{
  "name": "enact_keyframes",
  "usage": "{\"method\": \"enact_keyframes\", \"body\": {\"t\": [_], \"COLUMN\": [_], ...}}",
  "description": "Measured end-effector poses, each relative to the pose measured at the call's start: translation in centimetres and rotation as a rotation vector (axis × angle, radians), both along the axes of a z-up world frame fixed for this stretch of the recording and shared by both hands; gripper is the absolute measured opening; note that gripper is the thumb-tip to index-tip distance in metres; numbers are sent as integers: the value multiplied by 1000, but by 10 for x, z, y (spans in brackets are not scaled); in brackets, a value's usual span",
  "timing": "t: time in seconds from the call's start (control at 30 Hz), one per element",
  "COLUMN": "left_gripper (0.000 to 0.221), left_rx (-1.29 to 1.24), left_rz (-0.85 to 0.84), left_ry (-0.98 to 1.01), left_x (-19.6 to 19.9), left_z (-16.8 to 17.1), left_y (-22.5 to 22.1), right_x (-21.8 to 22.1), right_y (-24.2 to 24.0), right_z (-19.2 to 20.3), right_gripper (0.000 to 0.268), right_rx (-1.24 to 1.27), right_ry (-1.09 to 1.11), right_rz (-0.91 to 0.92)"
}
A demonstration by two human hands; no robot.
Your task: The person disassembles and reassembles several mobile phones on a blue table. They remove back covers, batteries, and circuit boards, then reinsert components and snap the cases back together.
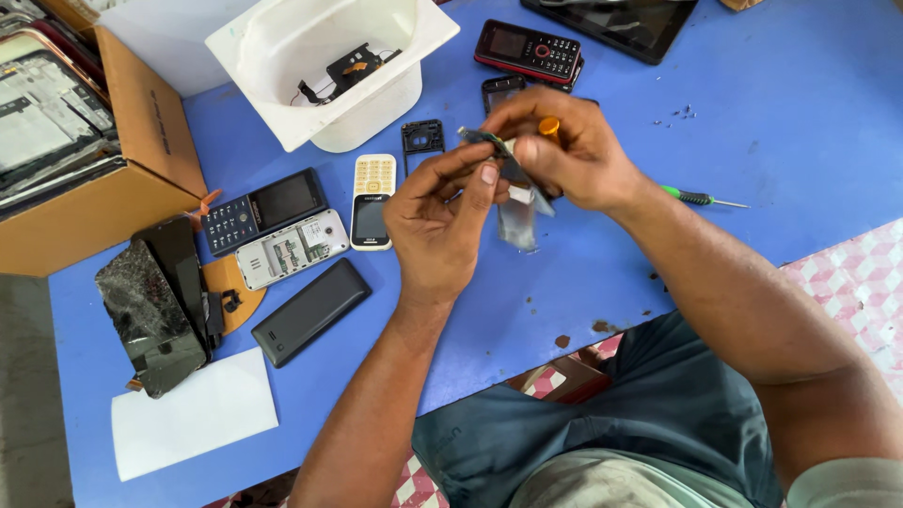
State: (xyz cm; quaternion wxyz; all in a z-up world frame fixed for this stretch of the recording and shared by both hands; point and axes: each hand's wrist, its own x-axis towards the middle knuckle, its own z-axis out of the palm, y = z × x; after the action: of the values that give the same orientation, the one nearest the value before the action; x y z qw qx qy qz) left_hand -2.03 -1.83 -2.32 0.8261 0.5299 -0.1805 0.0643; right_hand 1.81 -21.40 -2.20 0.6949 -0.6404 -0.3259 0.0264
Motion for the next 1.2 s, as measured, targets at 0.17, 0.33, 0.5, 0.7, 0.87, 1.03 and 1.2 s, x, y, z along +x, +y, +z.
{"method": "enact_keyframes", "body": {"t": [0.17,0.33,0.5,0.7,0.87,1.03,1.2], "left_gripper": [19,18,31,43,28,29,31], "left_rx": [-11,-4,194,246,81,102,133], "left_rz": [-5,-10,71,295,97,71,69], "left_ry": [-18,2,-37,-34,45,53,13], "left_x": [-2,-2,-7,0,4,3,1], "left_z": [2,6,15,17,14,11,11], "left_y": [0,1,3,3,3,2,1], "right_x": [-2,-3,-8,-9,-9,-4,-6], "right_y": [-2,-3,2,4,3,0,-5], "right_z": [3,4,3,8,7,5,11], "right_gripper": [49,44,34,31,30,21,12], "right_rx": [28,-17,-55,-1,-26,-2,-199], "right_ry": [132,119,184,197,151,-98,-279], "right_rz": [101,39,-179,-182,-208,-332,-433]}}
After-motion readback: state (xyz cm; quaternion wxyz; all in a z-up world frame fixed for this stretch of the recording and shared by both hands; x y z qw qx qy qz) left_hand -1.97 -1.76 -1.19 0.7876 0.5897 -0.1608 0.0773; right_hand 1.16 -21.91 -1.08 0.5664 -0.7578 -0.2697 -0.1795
